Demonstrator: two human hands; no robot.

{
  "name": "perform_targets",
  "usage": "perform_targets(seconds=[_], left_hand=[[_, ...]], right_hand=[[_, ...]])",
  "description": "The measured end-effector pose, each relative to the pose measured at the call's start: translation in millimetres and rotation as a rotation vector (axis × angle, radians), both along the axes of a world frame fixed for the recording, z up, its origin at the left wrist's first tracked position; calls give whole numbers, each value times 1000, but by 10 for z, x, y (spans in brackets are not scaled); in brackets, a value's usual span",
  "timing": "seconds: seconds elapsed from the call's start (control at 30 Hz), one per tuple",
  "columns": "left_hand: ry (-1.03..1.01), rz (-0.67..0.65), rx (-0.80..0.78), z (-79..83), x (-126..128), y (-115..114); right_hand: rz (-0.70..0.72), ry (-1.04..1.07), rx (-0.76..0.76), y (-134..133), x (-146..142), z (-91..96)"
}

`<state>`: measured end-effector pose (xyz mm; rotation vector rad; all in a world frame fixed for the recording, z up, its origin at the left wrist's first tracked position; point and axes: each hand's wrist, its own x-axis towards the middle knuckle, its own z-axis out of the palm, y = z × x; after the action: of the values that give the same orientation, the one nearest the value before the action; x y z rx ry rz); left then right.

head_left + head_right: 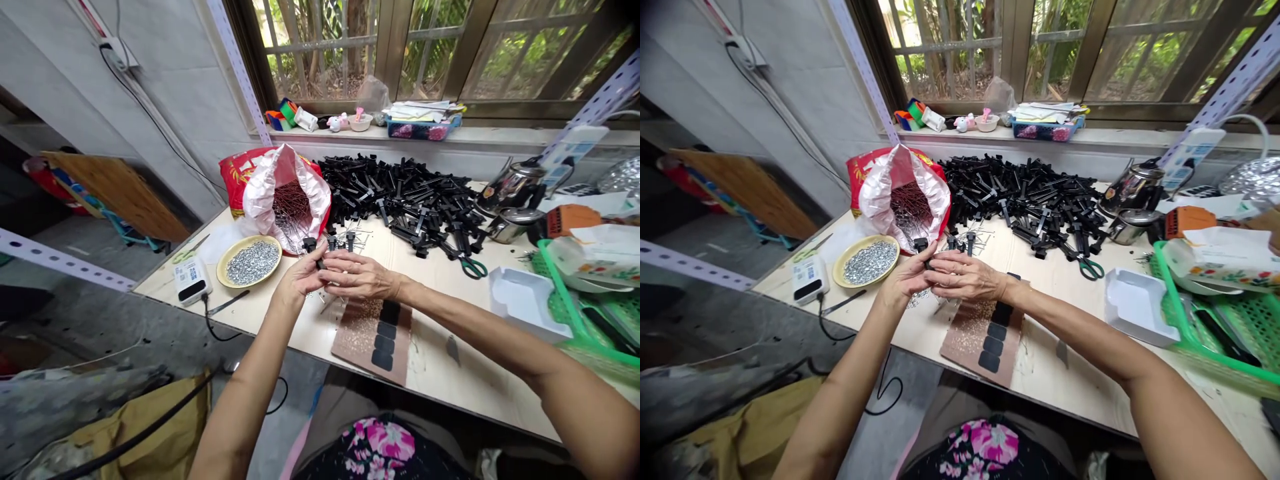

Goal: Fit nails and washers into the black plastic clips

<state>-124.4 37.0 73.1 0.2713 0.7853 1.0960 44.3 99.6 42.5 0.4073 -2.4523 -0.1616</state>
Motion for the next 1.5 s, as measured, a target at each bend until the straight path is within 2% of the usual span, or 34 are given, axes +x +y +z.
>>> perform_targets(seconds=[0.07,0.13,0.2,0.27,0.33,0.4,0.5,0.57,0.63,0.73,0.87,0.93,1.1,1.17,1.3,1.5], left_hand=[[149,-13,59,31,19,-103],[411,20,140,-21,0,-244],[848,108,230,-166,-62,-413],[1422,300,292,-371,-145,-587],[1817,251,343,-580,-211,-736],[2024,133,417,-743,-240,-838],[2185,33,478,-873,-241,-889],[2243,8,496,-905,-242,-875],[2269,-15,516,-922,-250,-847],[2224,4,527,-944,-255,-811],[1927,217,489,-942,-207,-789],[1672,310,388,-899,-154,-777],[783,440,185,-696,68,-735],[572,508,155,-620,157,-724],[391,568,122,-537,257,-720],[443,563,178,-524,297,-733]], right_hand=[[5,60,-1,-52,2,95],[-31,167,-86,-115,19,224],[-96,302,-240,-175,54,349],[-182,385,-399,-233,104,430],[-294,393,-514,-298,162,449],[-446,371,-607,-378,220,419],[-640,272,-716,-503,301,333],[-655,144,-771,-559,346,267],[-601,28,-833,-582,371,192],[-561,-70,-919,-575,345,69],[-539,-114,-978,-579,220,-36],[-534,-102,-984,-603,154,-51],[-586,-141,-901,-690,54,-52],[-645,-162,-858,-712,42,-50],[-716,-173,-780,-712,59,-36],[-795,-210,-648,-724,108,65]])
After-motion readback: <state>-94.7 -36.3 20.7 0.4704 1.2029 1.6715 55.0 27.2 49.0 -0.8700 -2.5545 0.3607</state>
